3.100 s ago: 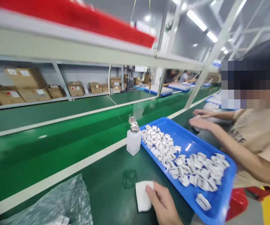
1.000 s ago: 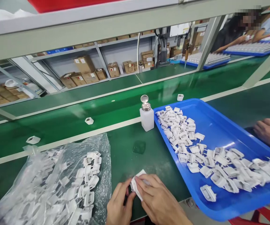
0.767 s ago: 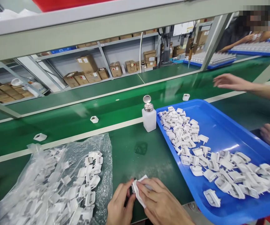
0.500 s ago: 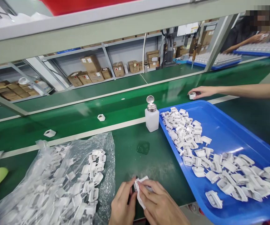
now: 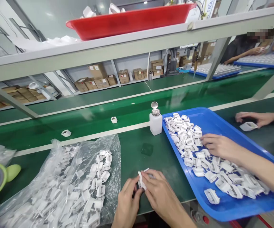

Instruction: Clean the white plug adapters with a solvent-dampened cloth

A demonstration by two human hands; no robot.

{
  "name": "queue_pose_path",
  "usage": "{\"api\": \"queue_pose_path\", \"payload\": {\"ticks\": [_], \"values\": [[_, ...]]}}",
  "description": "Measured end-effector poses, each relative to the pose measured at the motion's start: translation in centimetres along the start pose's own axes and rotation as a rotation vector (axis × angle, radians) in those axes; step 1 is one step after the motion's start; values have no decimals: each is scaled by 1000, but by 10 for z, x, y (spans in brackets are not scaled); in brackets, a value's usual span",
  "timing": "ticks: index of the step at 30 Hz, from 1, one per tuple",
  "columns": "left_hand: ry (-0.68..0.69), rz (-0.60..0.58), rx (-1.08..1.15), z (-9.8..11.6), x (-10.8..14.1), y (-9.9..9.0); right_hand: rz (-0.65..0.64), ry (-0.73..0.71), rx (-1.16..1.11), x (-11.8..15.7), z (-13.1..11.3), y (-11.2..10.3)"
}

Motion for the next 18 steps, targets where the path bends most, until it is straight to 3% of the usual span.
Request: {"api": "queue_pose_path", "payload": {"ticks": [4, 8, 12, 15, 18], "values": [[-68, 16, 90, -2, -2, -4, 218, 152, -61, 8, 16, -12], [-64, 16, 149, 2, 0, -11, 527, 471, -333, 40, 32, -18], [-63, -3, 316, 11, 5, -17, 666, 718, -827, 61, 34, 12], [-36, 5, 495, 19, 13, -15, 750, 748, -960, 68, 29, 32], [31, 116, 536, 25, 24, -11, 787, 717, -1025, 72, 20, 43]]}}
Point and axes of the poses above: each hand's wrist, its own x-axis away from the middle knuckle, its own y-axis out of the palm, z = x × y, the point moved 6 cm from there along -x, towards the middle knuckle, and after that the axes turned 4 degrees about -x, right-handed, at the moved point
